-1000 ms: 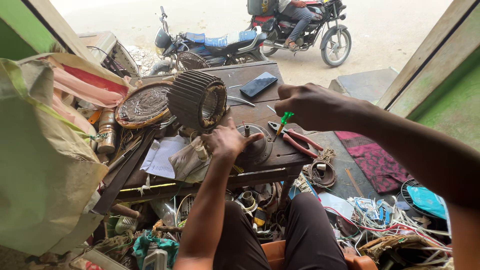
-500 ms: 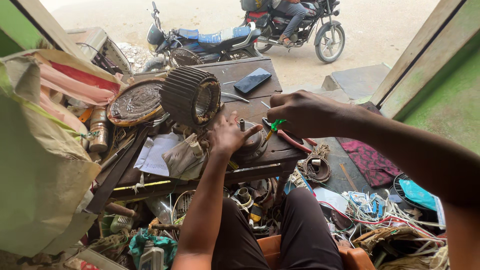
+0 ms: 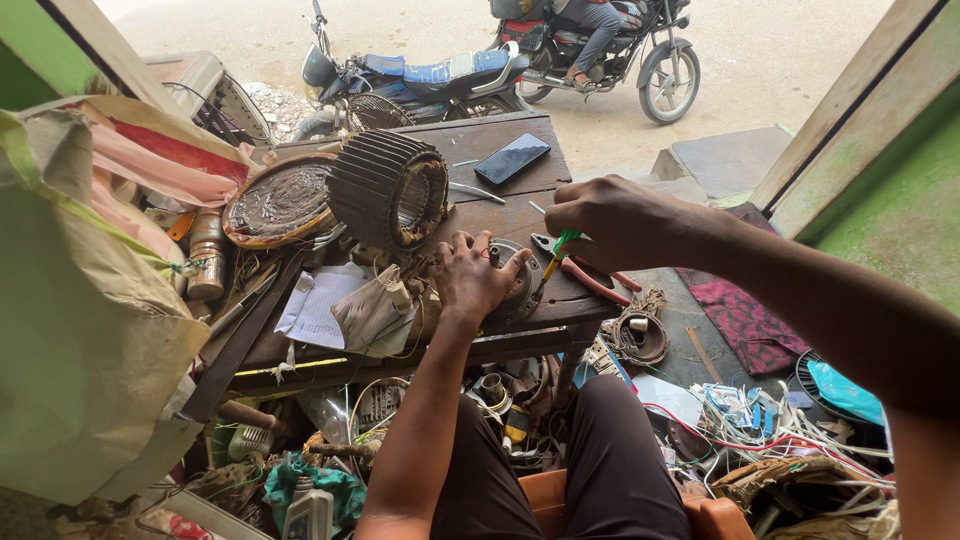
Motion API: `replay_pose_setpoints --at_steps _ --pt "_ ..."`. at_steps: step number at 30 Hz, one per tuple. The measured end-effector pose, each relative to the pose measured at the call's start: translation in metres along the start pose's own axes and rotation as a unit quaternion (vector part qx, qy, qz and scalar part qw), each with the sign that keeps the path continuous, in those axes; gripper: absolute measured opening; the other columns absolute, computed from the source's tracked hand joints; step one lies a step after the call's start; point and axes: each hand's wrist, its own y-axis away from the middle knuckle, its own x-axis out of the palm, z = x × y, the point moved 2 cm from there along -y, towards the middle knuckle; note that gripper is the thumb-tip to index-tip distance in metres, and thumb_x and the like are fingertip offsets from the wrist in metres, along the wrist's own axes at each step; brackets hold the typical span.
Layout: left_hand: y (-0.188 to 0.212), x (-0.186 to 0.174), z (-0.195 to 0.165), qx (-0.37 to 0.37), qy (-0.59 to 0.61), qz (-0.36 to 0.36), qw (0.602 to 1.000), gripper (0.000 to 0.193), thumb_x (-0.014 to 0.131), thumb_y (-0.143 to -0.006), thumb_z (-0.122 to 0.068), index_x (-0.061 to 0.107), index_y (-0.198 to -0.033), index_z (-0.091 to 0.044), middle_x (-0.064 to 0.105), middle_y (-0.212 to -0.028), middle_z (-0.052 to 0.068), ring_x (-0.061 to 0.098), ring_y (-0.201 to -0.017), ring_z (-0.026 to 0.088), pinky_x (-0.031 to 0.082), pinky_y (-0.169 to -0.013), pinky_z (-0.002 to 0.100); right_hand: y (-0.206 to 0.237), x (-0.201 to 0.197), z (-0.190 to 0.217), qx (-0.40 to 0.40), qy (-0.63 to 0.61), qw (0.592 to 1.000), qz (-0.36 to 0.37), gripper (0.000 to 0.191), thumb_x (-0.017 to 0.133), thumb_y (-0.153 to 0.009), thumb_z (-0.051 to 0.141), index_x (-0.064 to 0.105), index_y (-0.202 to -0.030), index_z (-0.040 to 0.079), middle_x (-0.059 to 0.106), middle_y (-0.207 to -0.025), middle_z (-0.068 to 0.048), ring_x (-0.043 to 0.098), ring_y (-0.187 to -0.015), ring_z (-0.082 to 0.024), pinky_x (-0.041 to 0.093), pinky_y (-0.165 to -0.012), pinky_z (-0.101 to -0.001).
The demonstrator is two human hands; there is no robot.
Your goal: The person disassembles a small electrical motor component on a cluttered workbench. They use a screwdriver to remove screws, pliers to adjust wires, and a hammer to separate parts. The person then inspects the separated components and places them on the bench.
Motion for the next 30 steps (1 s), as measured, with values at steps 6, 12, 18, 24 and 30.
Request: replay_pose_setpoints --at_steps 6,12,18,24,30 --pt "0.004 -0.003 -0.001 0.006 0.017 -0.019 1.0 0.08 0.051 -0.082 -0.085 0.065 -0.135 -0.026 0.052 -0.137 0.011 0.046 -0.131 0.033 0.042 -0.106 0.057 -0.002 -0.002 -0.002 -0.001 0.015 1.0 -0.016 0.018 0.076 -0.082 0.013 0.062 -0.079 0.002 0.06 -0.074 -0.011 0.065 -0.064 -0.029 0.051 -0.056 -0.0462" --pt "0.003 -0.002 -0.001 0.006 0.015 -0.018 1.0 0.079 0.051 -0.082 -0.084 0.065 -0.135 -0.027 0.05 -0.136 0.013 0.045 -0.131 0.034 0.041 -0.104 0.058 -0.006 0.0 -0.003 -0.012 0.033 0.999 -0.015 0.02 0.075 -0.083 0.015 0.061 -0.078 0.001 0.061 -0.072 -0.012 0.066 -0.063 -0.028 0.051 -0.056 -0.045" --pt "0.002 0.001 -0.003 -0.001 -0.004 0.015 1.0 0.078 0.049 -0.085 -0.084 0.064 -0.134 -0.025 0.05 -0.136 0.013 0.044 -0.133 0.035 0.044 -0.103 0.059 -0.01 0.002 -0.006 0.104 0.067 0.989 0.077 0.02 0.075 -0.087 0.023 0.067 -0.081 0.006 0.067 -0.06 -0.009 0.071 -0.053 -0.025 0.054 -0.051 -0.044" --pt "0.001 0.004 -0.005 -0.003 0.0 0.01 1.0 0.079 0.048 -0.085 -0.083 0.063 -0.135 -0.023 0.048 -0.136 0.014 0.044 -0.132 0.036 0.047 -0.099 0.06 -0.012 0.005 -0.015 0.123 0.081 0.987 0.069 0.023 0.076 -0.086 0.028 0.069 -0.082 0.006 0.072 -0.064 -0.01 0.07 -0.055 -0.025 0.056 -0.054 -0.043" --pt "0.003 0.01 -0.004 -0.001 -0.012 -0.046 0.999 0.068 0.041 -0.098 -0.073 0.065 -0.134 -0.021 0.051 -0.135 0.016 0.047 -0.129 0.037 0.048 -0.095 0.059 -0.019 0.045 -0.028 0.068 -0.42 0.892 -0.154 0.039 0.062 -0.106 0.038 0.066 -0.083 0.007 0.074 -0.072 -0.003 0.076 -0.07 -0.013 0.06 -0.062 -0.0313"
